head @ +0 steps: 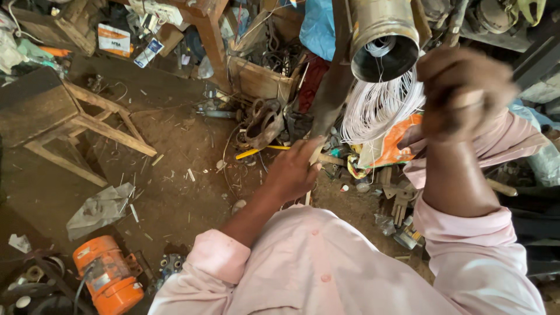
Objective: The person winds white wire from a spool onto a metal cylinder using a green-handled screwdriver to guide and secure the wire. The person repeatedly inserts the screwdriver into the cylinder, wraps the wire around it, and adjusts the wire with both hands.
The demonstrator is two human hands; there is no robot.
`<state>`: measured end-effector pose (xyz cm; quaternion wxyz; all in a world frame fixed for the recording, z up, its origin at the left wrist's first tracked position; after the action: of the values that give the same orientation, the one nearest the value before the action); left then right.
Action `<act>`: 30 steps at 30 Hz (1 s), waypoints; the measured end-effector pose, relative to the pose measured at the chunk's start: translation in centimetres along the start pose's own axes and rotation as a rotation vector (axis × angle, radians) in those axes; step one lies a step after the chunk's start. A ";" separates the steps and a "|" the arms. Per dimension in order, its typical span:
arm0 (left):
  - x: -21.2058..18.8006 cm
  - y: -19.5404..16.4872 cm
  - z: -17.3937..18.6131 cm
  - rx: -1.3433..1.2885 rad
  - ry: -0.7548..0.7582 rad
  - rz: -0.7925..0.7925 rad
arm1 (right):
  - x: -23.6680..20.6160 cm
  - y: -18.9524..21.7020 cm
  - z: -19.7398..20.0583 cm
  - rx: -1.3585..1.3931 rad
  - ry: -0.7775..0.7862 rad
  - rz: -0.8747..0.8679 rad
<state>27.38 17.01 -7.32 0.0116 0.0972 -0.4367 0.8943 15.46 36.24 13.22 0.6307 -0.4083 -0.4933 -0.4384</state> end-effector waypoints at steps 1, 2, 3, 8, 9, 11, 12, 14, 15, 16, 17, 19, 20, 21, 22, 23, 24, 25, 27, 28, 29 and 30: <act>0.1 0.0 -0.2 -0.003 0.008 0.001 | -0.2 0.0 0.4 0.025 -0.070 -0.040; 0.1 -0.1 -0.4 -0.003 0.015 -0.006 | -0.3 0.0 0.8 0.050 -0.140 -0.076; 0.2 -0.2 -0.6 -0.002 0.022 -0.016 | -0.5 0.2 1.0 0.060 -0.162 -0.090; 0.2 -0.8 -1.5 0.060 0.024 -0.049 | -0.8 1.5 0.4 0.052 -0.138 -0.095; 0.2 -1.0 -1.5 0.054 0.035 -0.050 | -0.7 1.5 0.1 0.053 -0.135 -0.097; 0.0 -1.2 -1.6 0.044 0.063 -0.050 | -0.4 1.3 -0.4 0.058 -0.126 -0.105; -0.1 -1.2 -1.5 0.041 0.077 -0.048 | -0.3 1.1 -0.6 0.063 -0.118 -0.110; -0.3 -1.2 -1.3 0.040 0.094 -0.044 | -0.2 0.7 -0.8 0.081 -0.116 -0.147; -0.3 -1.2 -1.3 0.043 0.095 -0.041 | -0.2 0.5 -0.8 0.082 -0.115 -0.154; -0.4 -1.2 -1.2 0.047 0.096 -0.037 | -0.3 0.5 -0.7 0.082 -0.114 -0.161; -0.4 -1.2 -1.1 0.055 0.087 -0.035 | -0.3 0.4 -0.7 0.072 -0.114 -0.158; -0.4 -1.1 -1.1 0.068 0.068 -0.031 | -0.5 0.4 -0.6 0.072 -0.120 -0.165; -0.4 -1.0 -1.0 0.065 0.059 -0.037 | -0.4 0.2 -0.7 0.082 -0.127 -0.176; -0.5 -1.0 -1.0 0.063 0.052 -0.042 | -0.3 0.1 -0.7 0.086 -0.114 -0.181; -0.5 -0.9 -1.0 0.060 0.046 -0.048 | -0.2 -0.1 -0.9 0.090 -0.102 -0.186; -0.5 -0.8 -1.1 0.046 0.054 -0.041 | 0.1 -0.3 -0.8 0.089 -0.068 -0.183; -0.6 -0.8 -1.1 0.033 0.063 -0.035 | 0.4 -0.5 -0.8 0.098 -0.066 -0.166; -0.6 -0.8 -1.1 0.019 0.073 -0.029 | 0.7 -0.9 -0.9 0.108 -0.063 -0.149; -0.6 -0.8 -1.0 0.010 0.070 -0.031 | 1.0 -1.4 -0.6 0.159 -0.126 -0.092; -0.5 -0.9 -0.9 0.012 0.063 -0.037 | 0.9 -1.7 -0.5 0.156 -0.121 -0.134; -0.3 -1.0 -0.7 0.016 0.050 -0.055 | 0.6 -1.1 -0.3 0.152 -0.115 -0.175; 0.0 -1.2 -0.6 0.016 0.039 -0.071 | 0.1 -0.6 0.1 0.166 -0.127 -0.207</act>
<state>27.43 18.18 -6.75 0.0509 0.0952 -0.4256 0.8985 14.89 36.16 13.40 0.5811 -0.3287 -0.6062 -0.4322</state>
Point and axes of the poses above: each hand's wrist, its own x-axis towards the middle knuckle, its own z-axis out of the back of the hand, y = z × x, the point moved 2 cm from there along x, towards the middle knuckle, and after that the axes turned 14 degrees about z, right-handed, at the moved point
